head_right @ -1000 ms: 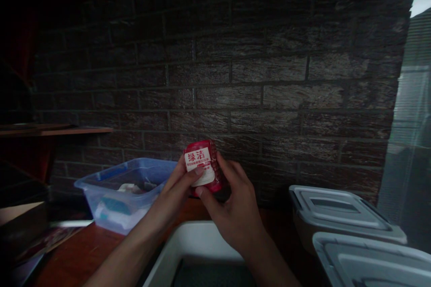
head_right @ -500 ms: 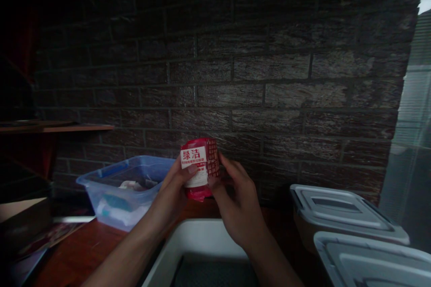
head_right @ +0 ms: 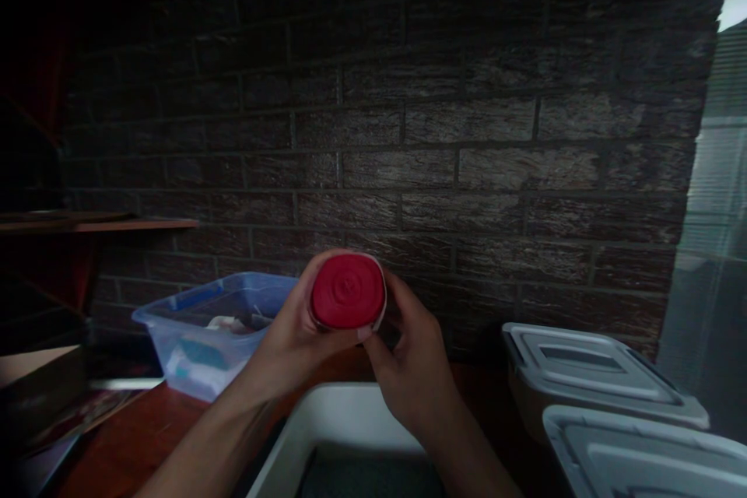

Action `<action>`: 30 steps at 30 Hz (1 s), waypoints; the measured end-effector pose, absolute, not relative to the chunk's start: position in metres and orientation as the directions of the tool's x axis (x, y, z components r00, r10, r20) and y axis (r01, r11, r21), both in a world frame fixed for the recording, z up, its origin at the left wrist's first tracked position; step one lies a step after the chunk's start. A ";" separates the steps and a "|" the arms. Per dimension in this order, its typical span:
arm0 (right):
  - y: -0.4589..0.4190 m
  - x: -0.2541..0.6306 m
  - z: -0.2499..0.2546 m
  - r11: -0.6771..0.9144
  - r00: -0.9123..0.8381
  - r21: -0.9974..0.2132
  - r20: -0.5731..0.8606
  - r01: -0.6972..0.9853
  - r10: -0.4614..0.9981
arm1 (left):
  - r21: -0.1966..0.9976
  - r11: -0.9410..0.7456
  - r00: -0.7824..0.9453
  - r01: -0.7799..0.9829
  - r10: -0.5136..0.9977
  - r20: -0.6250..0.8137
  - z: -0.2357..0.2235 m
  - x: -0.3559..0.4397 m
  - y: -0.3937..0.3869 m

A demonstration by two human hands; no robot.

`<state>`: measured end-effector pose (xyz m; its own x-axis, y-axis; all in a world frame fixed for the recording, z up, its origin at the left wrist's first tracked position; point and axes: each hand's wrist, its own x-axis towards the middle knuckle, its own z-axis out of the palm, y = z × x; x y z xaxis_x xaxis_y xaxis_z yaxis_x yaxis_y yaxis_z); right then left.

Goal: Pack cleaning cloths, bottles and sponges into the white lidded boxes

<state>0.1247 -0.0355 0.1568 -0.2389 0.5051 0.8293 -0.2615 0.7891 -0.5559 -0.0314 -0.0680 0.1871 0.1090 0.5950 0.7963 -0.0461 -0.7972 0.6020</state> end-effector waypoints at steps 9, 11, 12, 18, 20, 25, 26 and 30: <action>-0.036 0.132 0.158 0.899 -0.222 -0.429 0.872 0.086 0.437 | 0.446 -0.876 0.341 0.183 0.482 0.807 0.188 -0.043 -0.071; -0.036 0.133 0.159 0.908 -0.222 -0.405 0.880 0.108 0.420 | 0.416 -0.883 0.353 0.217 0.469 0.810 0.188 -0.043 -0.071; -0.036 0.133 0.159 0.909 -0.222 -0.400 0.882 0.112 0.416 | 0.407 -0.885 0.355 0.225 0.464 0.812 0.188 -0.043 -0.071; -0.034 0.132 0.157 0.912 -0.211 -0.387 0.888 0.136 0.409 | 0.399 -0.892 0.376 0.210 0.451 0.810 0.187 -0.042 -0.069; -0.034 0.133 0.158 0.910 -0.216 -0.389 0.885 0.143 0.413 | 0.398 -0.896 0.373 0.197 0.444 0.815 0.187 -0.043 -0.067; -0.036 0.134 0.159 0.904 -0.219 -0.407 0.877 0.133 0.427 | 0.504 -0.861 0.368 0.071 0.492 0.789 0.188 -0.046 -0.065; -0.035 0.134 0.158 0.899 -0.223 -0.420 0.871 0.125 0.437 | 0.551 -0.834 0.370 0.027 0.521 0.769 0.188 -0.046 -0.065; -0.033 0.134 0.156 0.879 -0.240 -0.464 0.846 0.109 0.476 | 0.665 -0.742 0.383 -0.081 0.593 0.708 0.188 -0.046 -0.066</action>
